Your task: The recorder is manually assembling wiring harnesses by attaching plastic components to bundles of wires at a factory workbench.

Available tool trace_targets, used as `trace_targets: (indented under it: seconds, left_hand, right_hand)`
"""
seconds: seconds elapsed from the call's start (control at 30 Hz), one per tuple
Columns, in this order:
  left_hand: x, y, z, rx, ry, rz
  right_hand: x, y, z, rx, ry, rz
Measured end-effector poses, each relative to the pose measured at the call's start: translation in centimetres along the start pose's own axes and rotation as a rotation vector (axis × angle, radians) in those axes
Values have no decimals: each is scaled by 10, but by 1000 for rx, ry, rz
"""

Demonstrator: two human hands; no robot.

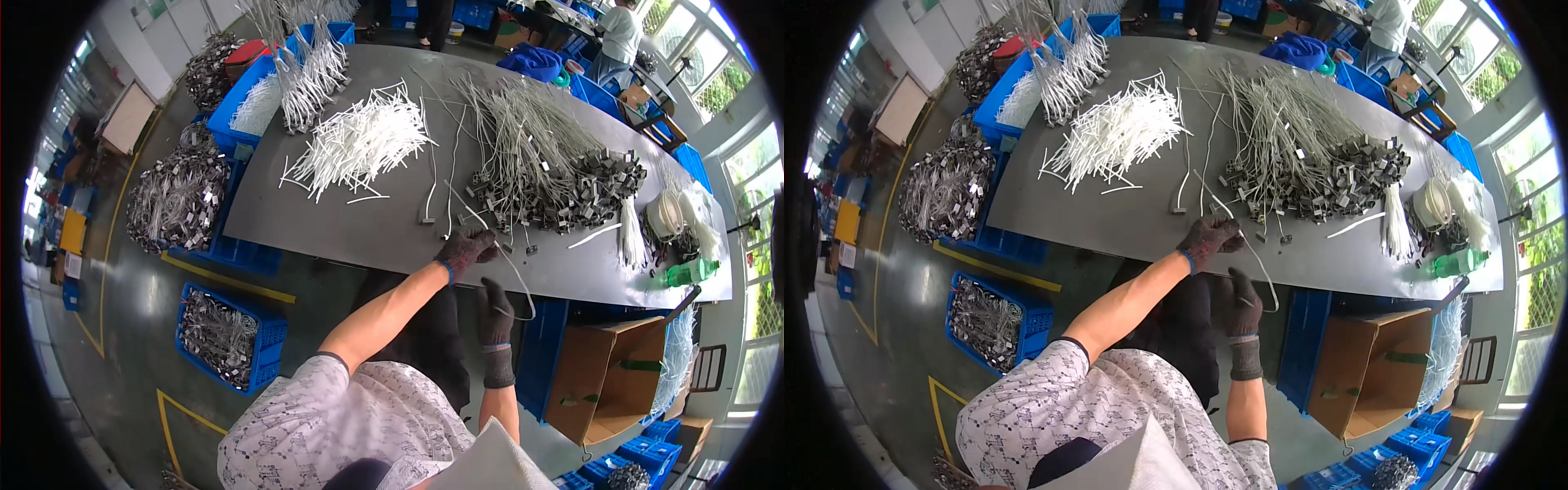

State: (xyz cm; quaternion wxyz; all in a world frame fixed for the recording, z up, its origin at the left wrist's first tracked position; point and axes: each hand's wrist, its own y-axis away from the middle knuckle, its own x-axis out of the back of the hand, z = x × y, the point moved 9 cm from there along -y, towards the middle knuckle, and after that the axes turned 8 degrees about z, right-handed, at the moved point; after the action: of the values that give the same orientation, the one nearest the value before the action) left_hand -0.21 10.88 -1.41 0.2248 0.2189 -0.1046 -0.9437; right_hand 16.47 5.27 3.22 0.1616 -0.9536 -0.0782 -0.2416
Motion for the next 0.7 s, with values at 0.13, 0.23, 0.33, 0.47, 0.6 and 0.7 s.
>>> trace_targets:
  seconds: [0.13, 0.23, 0.33, 0.47, 0.6, 0.7]
  left_hand:
    - [45, -43, 30, -48, 42, -42]
    - [55, -42, 94, -200, -124, -77]
    - [55, -34, 87, -116, -355, -192]
    - [58, -44, 95, -113, -161, -80]
    - [25, -29, 49, -132, -73, -169]
    - [1, 8, 12, -135, -412, -304]
  right_hand:
    - [1, 17, 26, 34, 117, -96]
    - [-6, 83, 94, -276, -81, -450]
    - [24, 97, 60, -481, -288, -409]
    - [22, 102, 65, -495, -155, -471]
    - [-9, 70, 67, -518, -304, -425]
    - [-14, -1, 34, -56, -231, -10]
